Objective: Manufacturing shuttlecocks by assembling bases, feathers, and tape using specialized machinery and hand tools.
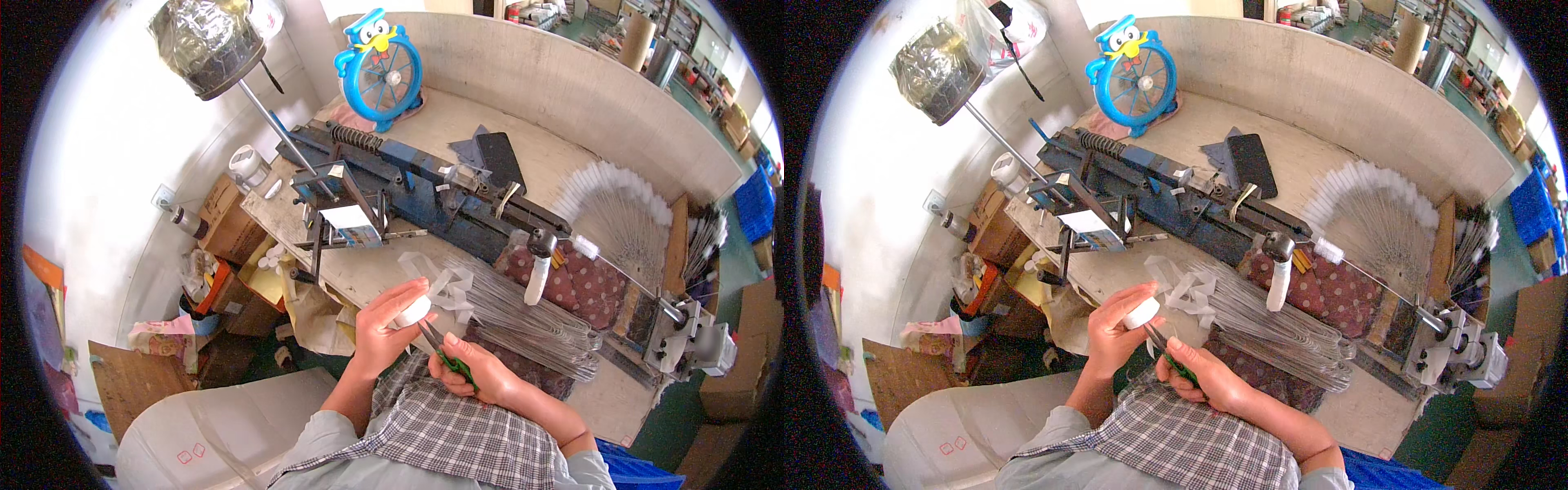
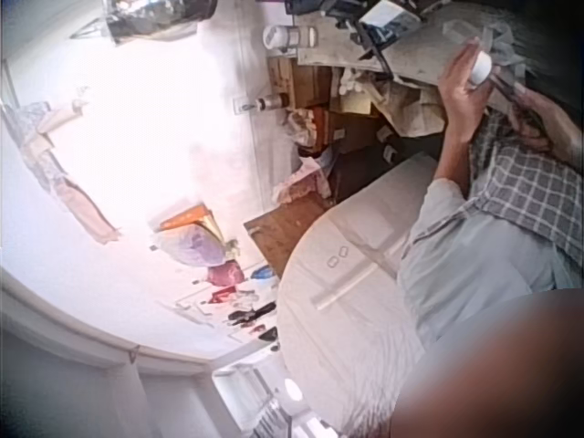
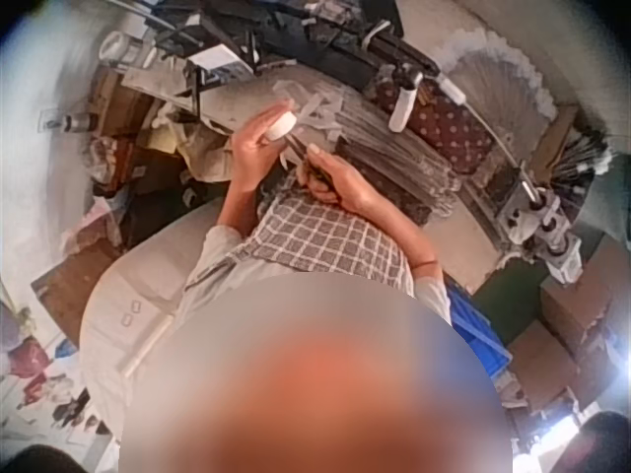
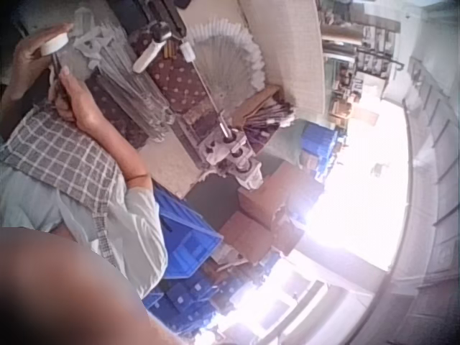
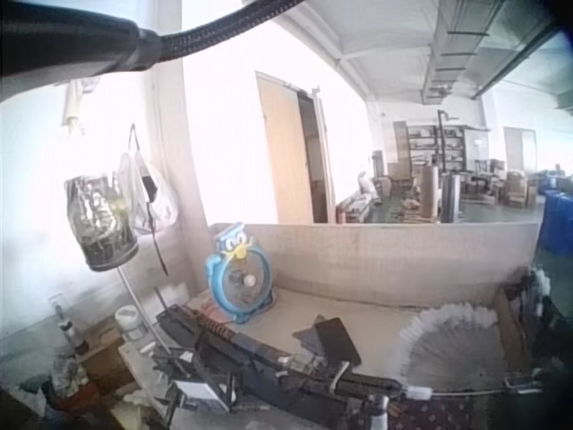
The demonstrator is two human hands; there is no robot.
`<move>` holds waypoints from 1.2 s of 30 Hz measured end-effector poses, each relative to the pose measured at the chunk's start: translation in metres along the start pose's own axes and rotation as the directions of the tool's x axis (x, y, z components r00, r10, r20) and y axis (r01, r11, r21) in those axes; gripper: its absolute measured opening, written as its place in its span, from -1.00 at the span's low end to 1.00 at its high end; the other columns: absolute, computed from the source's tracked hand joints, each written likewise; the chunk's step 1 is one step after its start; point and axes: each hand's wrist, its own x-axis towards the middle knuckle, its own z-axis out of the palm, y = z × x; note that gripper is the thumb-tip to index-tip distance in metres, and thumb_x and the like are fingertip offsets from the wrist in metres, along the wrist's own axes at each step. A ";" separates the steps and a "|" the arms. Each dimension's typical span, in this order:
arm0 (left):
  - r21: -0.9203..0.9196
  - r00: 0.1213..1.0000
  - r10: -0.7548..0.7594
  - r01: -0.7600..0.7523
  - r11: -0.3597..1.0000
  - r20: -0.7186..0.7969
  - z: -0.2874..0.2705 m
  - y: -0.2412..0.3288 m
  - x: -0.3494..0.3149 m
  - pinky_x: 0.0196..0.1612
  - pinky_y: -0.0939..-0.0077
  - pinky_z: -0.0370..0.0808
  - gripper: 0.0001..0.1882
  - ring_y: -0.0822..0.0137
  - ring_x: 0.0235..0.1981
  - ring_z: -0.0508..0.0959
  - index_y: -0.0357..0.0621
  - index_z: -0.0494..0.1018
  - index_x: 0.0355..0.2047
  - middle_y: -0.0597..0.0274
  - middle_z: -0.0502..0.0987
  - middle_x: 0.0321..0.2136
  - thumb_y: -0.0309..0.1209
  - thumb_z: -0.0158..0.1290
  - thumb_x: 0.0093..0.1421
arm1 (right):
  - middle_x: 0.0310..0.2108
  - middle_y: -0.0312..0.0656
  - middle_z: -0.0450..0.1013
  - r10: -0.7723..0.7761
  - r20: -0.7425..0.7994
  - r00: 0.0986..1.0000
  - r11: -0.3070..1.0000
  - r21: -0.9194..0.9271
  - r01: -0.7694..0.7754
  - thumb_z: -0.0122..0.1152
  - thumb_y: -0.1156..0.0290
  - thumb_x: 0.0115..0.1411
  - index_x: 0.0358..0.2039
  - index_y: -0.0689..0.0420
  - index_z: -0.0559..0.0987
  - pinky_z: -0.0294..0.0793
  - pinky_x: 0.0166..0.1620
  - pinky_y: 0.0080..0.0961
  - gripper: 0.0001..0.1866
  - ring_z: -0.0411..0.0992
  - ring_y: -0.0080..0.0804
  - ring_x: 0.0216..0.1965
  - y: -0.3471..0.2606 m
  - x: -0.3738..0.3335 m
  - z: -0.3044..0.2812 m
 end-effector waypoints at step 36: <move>-0.012 0.997 -0.072 0.072 0.997 0.031 0.011 0.008 -0.006 -0.05 0.46 0.46 -0.53 0.23 -0.05 0.49 -0.17 0.50 -0.14 0.06 0.50 -0.12 -0.71 0.19 -0.14 | -0.71 -0.46 0.02 -0.132 -0.141 0.981 0.990 0.021 0.136 -0.14 -0.07 0.25 -0.53 0.16 0.36 -0.09 -0.65 -0.69 -0.49 -0.09 -0.71 -0.71 0.006 0.005 0.003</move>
